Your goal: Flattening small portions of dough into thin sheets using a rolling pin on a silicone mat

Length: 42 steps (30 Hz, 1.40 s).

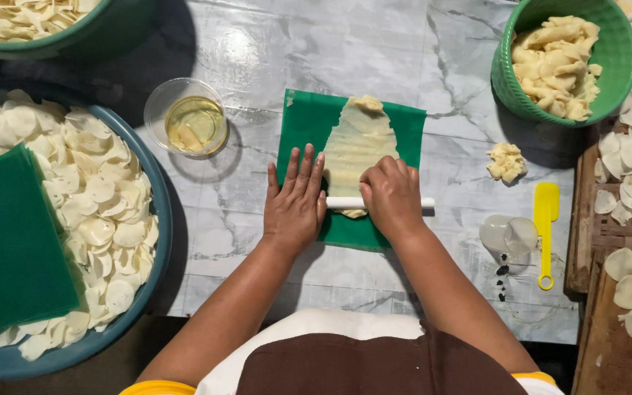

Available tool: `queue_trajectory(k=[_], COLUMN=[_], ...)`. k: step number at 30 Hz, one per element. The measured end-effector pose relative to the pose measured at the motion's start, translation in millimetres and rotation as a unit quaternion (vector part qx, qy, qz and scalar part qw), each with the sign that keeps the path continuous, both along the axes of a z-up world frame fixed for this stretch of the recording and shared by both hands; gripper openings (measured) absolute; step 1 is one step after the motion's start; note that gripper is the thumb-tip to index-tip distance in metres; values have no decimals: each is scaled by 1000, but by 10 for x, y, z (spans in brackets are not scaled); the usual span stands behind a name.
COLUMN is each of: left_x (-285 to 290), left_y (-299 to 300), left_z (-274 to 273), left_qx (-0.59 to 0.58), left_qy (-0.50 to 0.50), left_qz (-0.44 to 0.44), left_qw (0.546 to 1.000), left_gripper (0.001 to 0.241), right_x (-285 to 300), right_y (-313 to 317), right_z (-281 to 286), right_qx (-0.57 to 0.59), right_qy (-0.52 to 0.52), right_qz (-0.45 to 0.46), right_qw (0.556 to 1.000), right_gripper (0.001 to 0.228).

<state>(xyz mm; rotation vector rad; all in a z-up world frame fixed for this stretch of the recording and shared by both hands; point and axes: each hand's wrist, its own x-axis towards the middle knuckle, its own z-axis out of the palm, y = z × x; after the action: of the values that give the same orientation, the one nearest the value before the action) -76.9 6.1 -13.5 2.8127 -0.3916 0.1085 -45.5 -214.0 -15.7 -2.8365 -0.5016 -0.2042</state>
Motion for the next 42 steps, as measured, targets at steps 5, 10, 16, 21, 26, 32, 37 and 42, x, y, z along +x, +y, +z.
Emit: queue_trajectory(k=[5,10,16,21,26,32,37,42], left_x=[-6,10,28,47,51,36,84,127], left_y=[-7,0,-12,-15,-4,-12,4,-20], left_z=[46,10,-1,-5,50,21,45,2], left_qx=[3,6,5,-2,41,37,23,39], left_qy=[7,13,2,5,-49,-48,-60,-44], left_qz=[0,2,7,12,4,5,1,6], left_qw=[1000,1000,1000,1000,998,998,998,998], left_gripper=[68,68,68,69,69,70,69,70], right_x=[136,13,-415,-976,-1578,-2603,-3398,-3213], right_y=[-55,-56,-284,-651,-793,-1855,-3435,-2040], right_z=[-258,-73,259,288,911,-69,-1960,-833], right_qx=[-32,-6,142,152,-141,140,43,616], right_qy=[-5,5,42,57,549,528,548,482], right_qz=[6,-3,-101,-186,-228,-395,-435,-573], right_qw=[999,1000,984,969,792,739,714,245], right_gripper=[19,19,11,9,29,37,53,78])
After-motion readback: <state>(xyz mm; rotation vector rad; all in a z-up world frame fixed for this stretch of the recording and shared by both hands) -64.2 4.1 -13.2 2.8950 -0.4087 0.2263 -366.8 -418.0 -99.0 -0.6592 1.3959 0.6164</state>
